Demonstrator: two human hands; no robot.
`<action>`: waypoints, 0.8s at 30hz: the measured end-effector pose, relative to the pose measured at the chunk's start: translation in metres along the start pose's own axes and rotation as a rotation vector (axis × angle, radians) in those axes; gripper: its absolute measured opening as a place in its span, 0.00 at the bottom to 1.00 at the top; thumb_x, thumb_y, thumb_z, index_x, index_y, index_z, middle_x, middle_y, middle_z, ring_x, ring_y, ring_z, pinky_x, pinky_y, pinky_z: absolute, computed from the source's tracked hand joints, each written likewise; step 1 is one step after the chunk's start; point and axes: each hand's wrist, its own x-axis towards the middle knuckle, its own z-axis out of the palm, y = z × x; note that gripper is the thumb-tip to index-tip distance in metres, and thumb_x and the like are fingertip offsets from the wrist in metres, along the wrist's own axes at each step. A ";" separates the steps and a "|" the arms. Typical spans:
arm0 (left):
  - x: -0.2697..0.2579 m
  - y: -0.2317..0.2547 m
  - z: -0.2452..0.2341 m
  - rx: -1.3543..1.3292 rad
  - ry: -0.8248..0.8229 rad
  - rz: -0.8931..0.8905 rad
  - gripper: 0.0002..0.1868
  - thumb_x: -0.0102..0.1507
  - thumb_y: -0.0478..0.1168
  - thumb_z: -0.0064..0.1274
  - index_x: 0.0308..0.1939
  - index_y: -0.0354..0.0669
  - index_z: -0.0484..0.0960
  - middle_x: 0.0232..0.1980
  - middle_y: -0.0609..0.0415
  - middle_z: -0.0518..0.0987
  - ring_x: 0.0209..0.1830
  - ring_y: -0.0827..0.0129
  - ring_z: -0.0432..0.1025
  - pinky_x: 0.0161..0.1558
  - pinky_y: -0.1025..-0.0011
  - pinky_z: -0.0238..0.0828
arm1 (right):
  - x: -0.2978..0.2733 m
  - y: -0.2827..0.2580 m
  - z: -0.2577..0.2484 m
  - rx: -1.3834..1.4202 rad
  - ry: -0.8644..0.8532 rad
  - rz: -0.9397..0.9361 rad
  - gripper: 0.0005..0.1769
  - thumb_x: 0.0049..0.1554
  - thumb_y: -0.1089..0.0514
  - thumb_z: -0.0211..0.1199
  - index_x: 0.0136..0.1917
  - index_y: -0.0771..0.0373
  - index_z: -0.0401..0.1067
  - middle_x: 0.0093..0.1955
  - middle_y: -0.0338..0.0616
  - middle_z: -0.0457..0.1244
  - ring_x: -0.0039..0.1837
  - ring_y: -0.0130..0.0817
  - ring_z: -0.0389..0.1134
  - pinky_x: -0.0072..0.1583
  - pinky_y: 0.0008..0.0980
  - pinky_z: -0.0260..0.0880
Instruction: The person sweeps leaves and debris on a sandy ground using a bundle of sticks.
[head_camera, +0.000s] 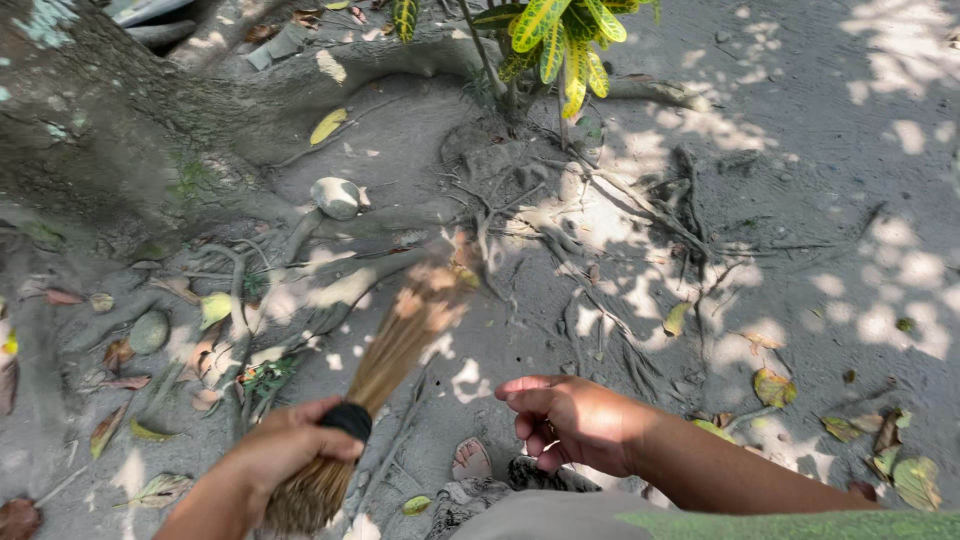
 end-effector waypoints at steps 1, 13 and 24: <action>0.008 0.010 0.005 0.098 0.050 0.065 0.42 0.46 0.30 0.68 0.67 0.44 0.79 0.49 0.45 0.90 0.40 0.62 0.83 0.49 0.70 0.77 | -0.002 0.002 0.000 -0.001 0.014 -0.004 0.18 0.63 0.54 0.54 0.65 0.56 0.67 0.37 0.36 0.61 0.38 0.29 0.64 0.40 0.30 0.67; 0.086 0.076 0.053 0.476 -0.215 -0.017 0.30 0.49 0.35 0.66 0.56 0.34 0.84 0.48 0.41 0.87 0.44 0.55 0.81 0.49 0.56 0.78 | -0.011 0.027 0.009 0.122 0.149 0.040 0.21 0.63 0.51 0.59 0.67 0.59 0.66 0.34 0.36 0.61 0.34 0.27 0.63 0.36 0.29 0.66; 0.090 -0.113 -0.050 0.226 -0.128 -0.052 0.35 0.55 0.44 0.71 0.64 0.36 0.80 0.47 0.47 0.86 0.48 0.63 0.80 0.56 0.70 0.71 | 0.005 0.013 0.050 0.103 0.065 0.016 0.22 0.62 0.54 0.56 0.69 0.57 0.70 0.34 0.35 0.61 0.34 0.26 0.63 0.37 0.28 0.67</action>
